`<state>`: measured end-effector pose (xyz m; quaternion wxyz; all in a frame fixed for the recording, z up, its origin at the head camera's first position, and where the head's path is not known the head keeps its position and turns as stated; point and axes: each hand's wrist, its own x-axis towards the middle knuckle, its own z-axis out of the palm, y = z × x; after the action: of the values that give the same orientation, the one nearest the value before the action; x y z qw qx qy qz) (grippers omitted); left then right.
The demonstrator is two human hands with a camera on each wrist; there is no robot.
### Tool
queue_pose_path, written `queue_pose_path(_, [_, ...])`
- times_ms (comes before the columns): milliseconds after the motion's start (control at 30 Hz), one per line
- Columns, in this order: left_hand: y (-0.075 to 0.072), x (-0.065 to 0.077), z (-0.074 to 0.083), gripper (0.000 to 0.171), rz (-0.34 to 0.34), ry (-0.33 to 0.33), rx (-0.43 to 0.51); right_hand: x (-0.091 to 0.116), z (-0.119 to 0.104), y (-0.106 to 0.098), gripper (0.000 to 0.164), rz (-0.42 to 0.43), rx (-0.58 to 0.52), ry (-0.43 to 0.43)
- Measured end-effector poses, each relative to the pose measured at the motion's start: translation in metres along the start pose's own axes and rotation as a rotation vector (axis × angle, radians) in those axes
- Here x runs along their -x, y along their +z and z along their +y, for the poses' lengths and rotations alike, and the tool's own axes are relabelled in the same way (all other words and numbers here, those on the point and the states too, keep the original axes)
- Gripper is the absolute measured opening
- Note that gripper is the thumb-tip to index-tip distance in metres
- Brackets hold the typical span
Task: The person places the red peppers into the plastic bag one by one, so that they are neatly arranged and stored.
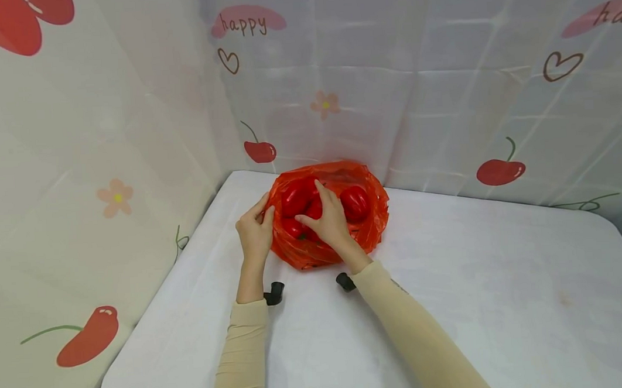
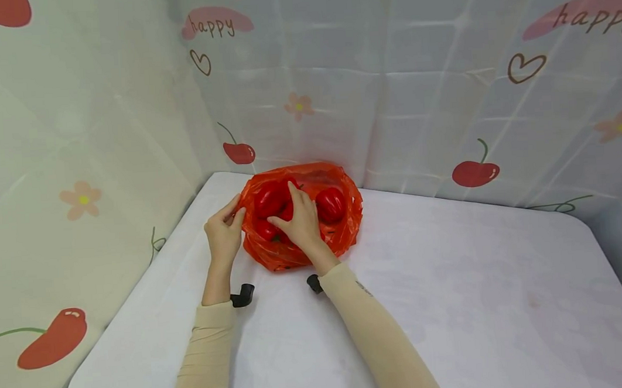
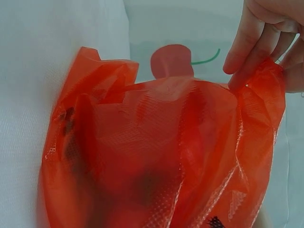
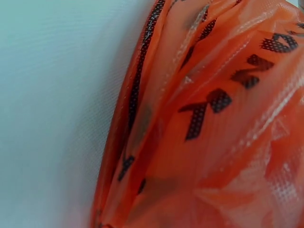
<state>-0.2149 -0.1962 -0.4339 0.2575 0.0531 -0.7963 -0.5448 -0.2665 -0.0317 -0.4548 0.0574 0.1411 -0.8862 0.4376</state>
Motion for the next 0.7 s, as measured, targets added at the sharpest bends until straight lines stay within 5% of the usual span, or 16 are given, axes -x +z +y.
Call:
queue_pose_path(400, [0.002,0.0,0.0,0.036,0.008,0.019,-0.018,0.004,0.009,-0.014,0.087,0.057,-0.08,-0.027])
queue_pose_path(700, [0.002,0.0,0.0,0.037,0.017,0.002,-0.019,0.016,0.017,-0.044,0.086,0.109,-0.137,-0.02])
